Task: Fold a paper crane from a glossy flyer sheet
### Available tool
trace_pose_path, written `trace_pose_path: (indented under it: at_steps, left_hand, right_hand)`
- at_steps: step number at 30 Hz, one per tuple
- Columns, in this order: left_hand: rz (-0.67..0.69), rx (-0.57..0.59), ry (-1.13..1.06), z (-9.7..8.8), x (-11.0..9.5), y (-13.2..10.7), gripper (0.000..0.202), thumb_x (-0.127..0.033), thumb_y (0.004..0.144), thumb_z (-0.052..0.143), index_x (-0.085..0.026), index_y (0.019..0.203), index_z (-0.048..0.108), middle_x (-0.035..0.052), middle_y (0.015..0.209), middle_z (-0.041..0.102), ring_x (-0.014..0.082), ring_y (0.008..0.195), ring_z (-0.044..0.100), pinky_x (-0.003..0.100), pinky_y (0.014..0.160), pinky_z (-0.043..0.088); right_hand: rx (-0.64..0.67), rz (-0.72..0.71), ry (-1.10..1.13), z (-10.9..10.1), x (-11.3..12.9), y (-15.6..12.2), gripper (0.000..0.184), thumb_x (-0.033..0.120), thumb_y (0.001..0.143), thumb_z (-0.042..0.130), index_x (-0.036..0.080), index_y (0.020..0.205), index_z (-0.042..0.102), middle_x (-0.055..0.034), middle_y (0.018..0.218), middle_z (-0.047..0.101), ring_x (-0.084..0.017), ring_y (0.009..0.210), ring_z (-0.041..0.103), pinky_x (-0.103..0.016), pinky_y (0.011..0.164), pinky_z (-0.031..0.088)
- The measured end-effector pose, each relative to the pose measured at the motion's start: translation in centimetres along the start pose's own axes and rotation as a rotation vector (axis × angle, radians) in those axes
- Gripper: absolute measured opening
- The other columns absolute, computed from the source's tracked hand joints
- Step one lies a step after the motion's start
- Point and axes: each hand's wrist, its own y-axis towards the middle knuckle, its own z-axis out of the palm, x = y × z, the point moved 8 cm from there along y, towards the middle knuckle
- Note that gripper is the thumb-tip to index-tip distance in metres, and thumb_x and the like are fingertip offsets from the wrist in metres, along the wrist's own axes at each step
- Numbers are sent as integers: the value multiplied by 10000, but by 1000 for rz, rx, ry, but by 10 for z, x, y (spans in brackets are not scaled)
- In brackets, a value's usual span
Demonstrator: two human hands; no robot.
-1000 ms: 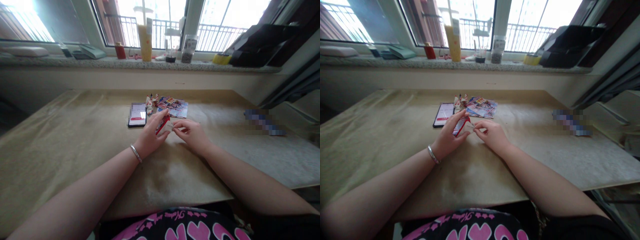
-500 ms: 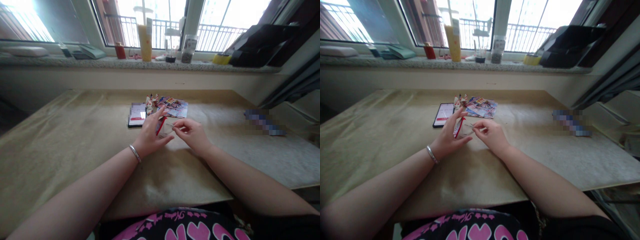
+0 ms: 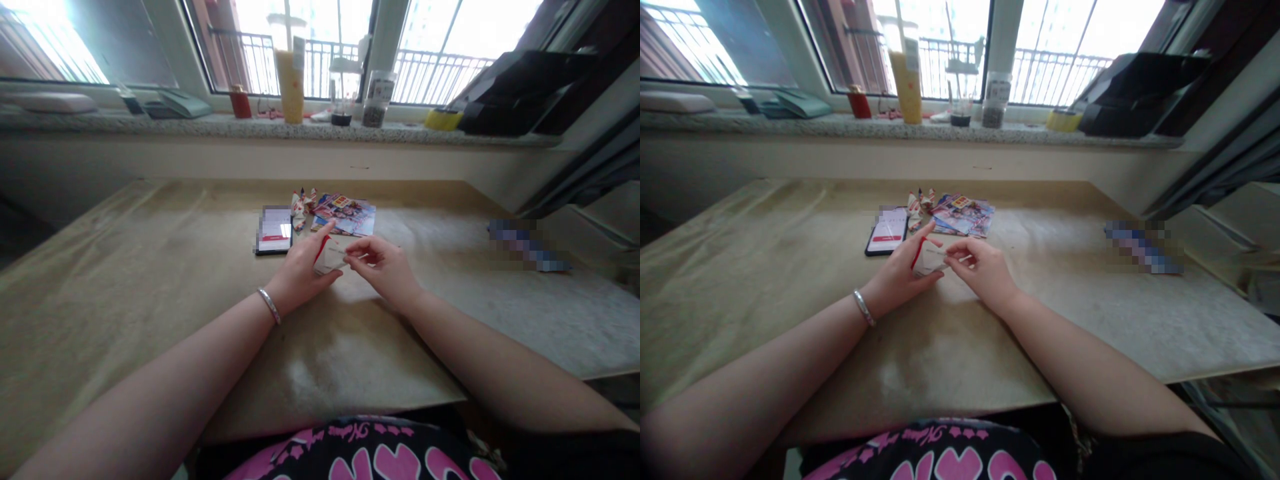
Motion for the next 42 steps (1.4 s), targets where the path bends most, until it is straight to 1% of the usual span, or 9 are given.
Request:
trace_pose_path:
  at_steps: [10, 17, 19, 24, 26, 30, 33, 39, 42]
  left_hand:
    - [30, 7, 47, 3, -2, -1, 868, -243, 730, 686, -220, 1446, 195, 98, 1155, 583, 264, 1051, 550, 428, 925, 441]
    - [66, 59, 128, 3, -9, -1, 776, -302, 783, 651, -215, 1433, 237, 96, 1181, 576, 264, 1093, 526, 436, 966, 399]
    - [68, 27, 128, 0, -12, -1, 688, -345, 807, 628, -195, 1399, 309, 105, 1186, 573, 261, 1103, 517, 429, 966, 399]
    - [51, -227, 155, -25, -20, 0, 391, -354, 807, 641, -203, 1155, 543, 74, 1115, 608, 229, 1073, 532, 401, 955, 404]
    - [56, -272, 126, -31, -25, 1, 330, -348, 802, 654, -206, 1088, 572, 60, 1077, 626, 212, 1044, 552, 378, 934, 421]
    - [82, -265, 64, -32, -34, 3, 197, -323, 804, 658, -217, 966, 624, 35, 976, 668, 186, 954, 594, 359, 877, 458]
    - [104, -266, 3, -33, -37, 3, 108, -277, 815, 651, -213, 902, 645, 25, 913, 682, 163, 894, 613, 341, 838, 477]
    - [116, -292, -153, -37, -36, 3, 43, -221, 814, 656, -202, 852, 652, 30, 871, 680, 146, 865, 617, 332, 820, 495]
    - [127, -303, -193, -39, -37, 2, 48, -201, 803, 669, -198, 848, 655, 31, 867, 678, 141, 854, 620, 332, 819, 501]
  right_hand:
    - [38, -99, -68, 1, 15, -1, 54, 221, 777, 637, 205, 813, 674, -32, 812, 692, -139, 720, 629, -252, 561, 542]
    - [29, -136, -91, 1, 23, -2, 60, 194, 774, 619, 202, 719, 642, -39, 875, 693, -147, 805, 637, -231, 540, 518]
    - [12, -143, -102, -2, 24, -1, 60, 181, 774, 609, 201, 721, 628, -36, 882, 689, -145, 813, 635, -230, 546, 517]
    - [-40, -198, -211, -11, 29, -1, 72, 146, 774, 581, 215, 767, 601, -19, 901, 685, -145, 814, 630, -252, 586, 513]
    - [-30, -231, -264, -11, 34, -3, 90, 144, 788, 566, 226, 791, 604, -17, 931, 688, -151, 852, 632, -266, 629, 517]
    - [10, -269, -300, -8, 40, -5, 105, 168, 827, 542, 241, 833, 616, -20, 963, 689, -159, 899, 632, -282, 684, 527]
    - [17, -278, -227, -8, 39, -4, 96, 186, 832, 554, 244, 863, 623, -23, 956, 688, -158, 895, 631, -287, 688, 534]
    - [94, -258, -37, 0, 30, -1, 232, 210, 783, 635, 260, 1009, 622, -32, 1069, 656, -169, 1003, 599, -294, 716, 545]
    - [64, -230, -14, -2, 27, 0, 221, 220, 793, 635, 266, 1008, 625, -26, 1024, 662, -166, 978, 601, -298, 713, 544]
